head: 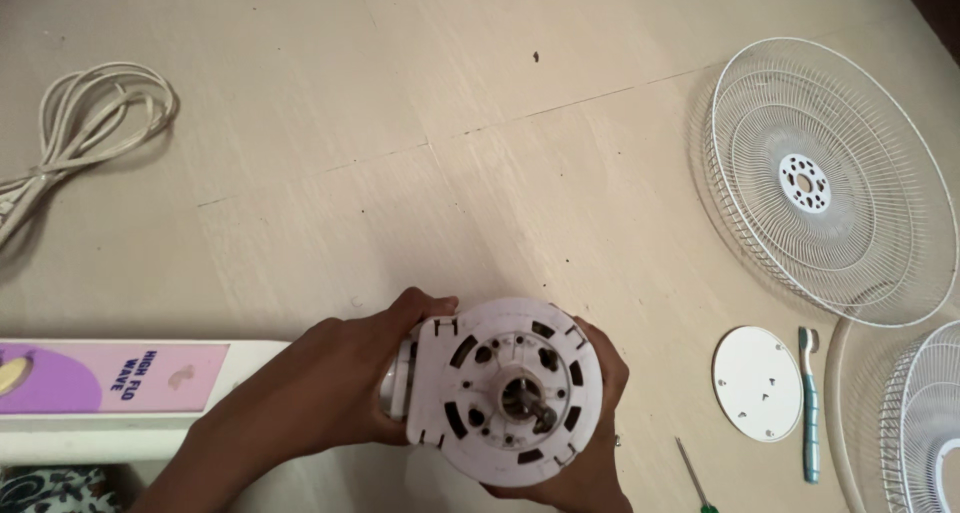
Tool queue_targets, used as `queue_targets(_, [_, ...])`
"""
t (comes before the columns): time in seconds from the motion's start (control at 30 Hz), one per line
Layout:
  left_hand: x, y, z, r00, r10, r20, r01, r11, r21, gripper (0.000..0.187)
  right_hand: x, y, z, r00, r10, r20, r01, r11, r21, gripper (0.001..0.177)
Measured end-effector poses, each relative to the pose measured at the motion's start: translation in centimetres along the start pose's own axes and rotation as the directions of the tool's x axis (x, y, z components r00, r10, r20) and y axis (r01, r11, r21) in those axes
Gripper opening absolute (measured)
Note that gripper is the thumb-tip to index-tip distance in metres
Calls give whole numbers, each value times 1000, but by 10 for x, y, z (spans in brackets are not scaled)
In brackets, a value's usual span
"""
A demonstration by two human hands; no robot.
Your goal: The person disassembles an electric fan by removing screws from the base and motor housing using a screwdriver. They separate the motor housing from the stand and then remove screws from the motor end cap, placing screws and parts on the floor.
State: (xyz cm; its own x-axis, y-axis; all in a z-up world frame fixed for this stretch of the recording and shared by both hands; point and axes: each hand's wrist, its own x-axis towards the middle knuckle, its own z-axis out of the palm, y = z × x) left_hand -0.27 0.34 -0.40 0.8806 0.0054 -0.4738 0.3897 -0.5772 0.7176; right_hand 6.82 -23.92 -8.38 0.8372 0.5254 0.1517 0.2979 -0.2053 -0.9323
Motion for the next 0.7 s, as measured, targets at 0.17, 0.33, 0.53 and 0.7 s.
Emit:
queue_targets(0.17, [-2, 2, 0, 994, -93, 52, 90, 995, 49, 104, 1, 35, -7, 997, 36, -66, -33, 998, 50, 96])
queue_targets(0.33, [-1, 3, -2, 980, -148, 134, 147, 989, 16, 103, -6, 78, -10, 980, 123, -159, -97, 982, 163, 69])
queue_targets(0.53, [-1, 4, -2, 971, -183, 155, 183, 983, 15, 105, -9, 99, -8, 962, 176, -211, -139, 974, 178, 42])
queue_targets(0.7, [2, -2, 1, 969, -179, 171, 179, 984, 16, 107, -11, 91, -8, 981, 122, -149, -113, 991, 68, 43])
